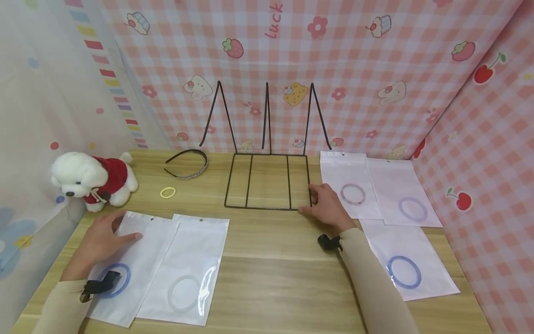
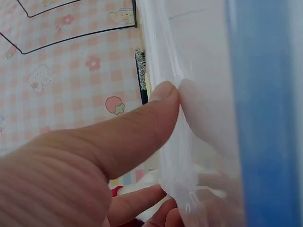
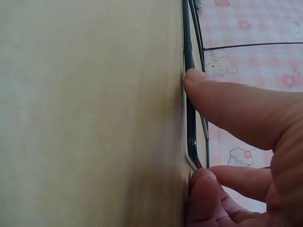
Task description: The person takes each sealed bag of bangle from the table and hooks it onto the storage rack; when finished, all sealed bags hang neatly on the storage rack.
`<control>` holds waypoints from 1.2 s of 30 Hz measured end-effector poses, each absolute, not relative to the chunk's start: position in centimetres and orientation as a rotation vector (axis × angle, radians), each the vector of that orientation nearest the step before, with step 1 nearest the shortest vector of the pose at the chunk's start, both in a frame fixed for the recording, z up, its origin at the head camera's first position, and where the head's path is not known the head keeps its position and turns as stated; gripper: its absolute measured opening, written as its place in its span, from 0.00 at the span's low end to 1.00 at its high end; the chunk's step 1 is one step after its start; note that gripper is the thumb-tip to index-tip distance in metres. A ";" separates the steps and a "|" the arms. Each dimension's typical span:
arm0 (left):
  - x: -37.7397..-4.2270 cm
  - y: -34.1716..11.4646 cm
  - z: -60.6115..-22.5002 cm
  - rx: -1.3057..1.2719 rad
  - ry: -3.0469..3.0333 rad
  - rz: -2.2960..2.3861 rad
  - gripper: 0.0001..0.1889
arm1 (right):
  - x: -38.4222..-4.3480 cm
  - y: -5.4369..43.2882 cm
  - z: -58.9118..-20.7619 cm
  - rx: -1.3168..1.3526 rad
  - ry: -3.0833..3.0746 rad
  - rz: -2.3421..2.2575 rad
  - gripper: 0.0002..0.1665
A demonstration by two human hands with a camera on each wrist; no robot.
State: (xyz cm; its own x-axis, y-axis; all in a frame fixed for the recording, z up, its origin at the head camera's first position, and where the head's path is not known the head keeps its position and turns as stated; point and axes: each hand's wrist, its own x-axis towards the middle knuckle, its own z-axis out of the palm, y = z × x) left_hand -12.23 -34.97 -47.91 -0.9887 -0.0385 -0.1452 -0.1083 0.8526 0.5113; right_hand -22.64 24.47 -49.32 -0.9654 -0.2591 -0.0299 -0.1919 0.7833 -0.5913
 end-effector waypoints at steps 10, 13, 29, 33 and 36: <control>-12.3 -35.6 -48.3 -0.238 2.818 0.909 0.50 | -23.1 24.5 -49.6 -0.345 2.778 -0.976 0.52; -12.5 -35.6 -48.1 -0.258 2.813 0.906 0.49 | -23.3 24.4 -49.5 -0.352 2.772 -0.987 0.53; -11.8 -34.9 -47.4 -0.337 2.817 1.024 0.37 | -23.0 24.6 -50.0 -0.340 2.804 -0.963 0.55; -11.9 -34.5 -46.9 -0.309 2.864 1.101 0.31 | -23.0 24.7 -50.1 -0.340 2.803 -0.965 0.55; -12.0 -34.4 -46.3 -0.278 2.872 1.183 0.27 | -23.0 24.7 -49.8 -0.348 2.802 -0.968 0.55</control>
State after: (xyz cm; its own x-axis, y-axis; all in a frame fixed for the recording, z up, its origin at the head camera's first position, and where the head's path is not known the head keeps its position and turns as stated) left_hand -11.98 -34.41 -46.29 -0.9838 -0.1555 -0.0894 -0.1733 0.6963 0.6965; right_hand -23.05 24.72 -49.84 -0.9607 -0.2680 -0.0718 -0.1665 0.7640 -0.6234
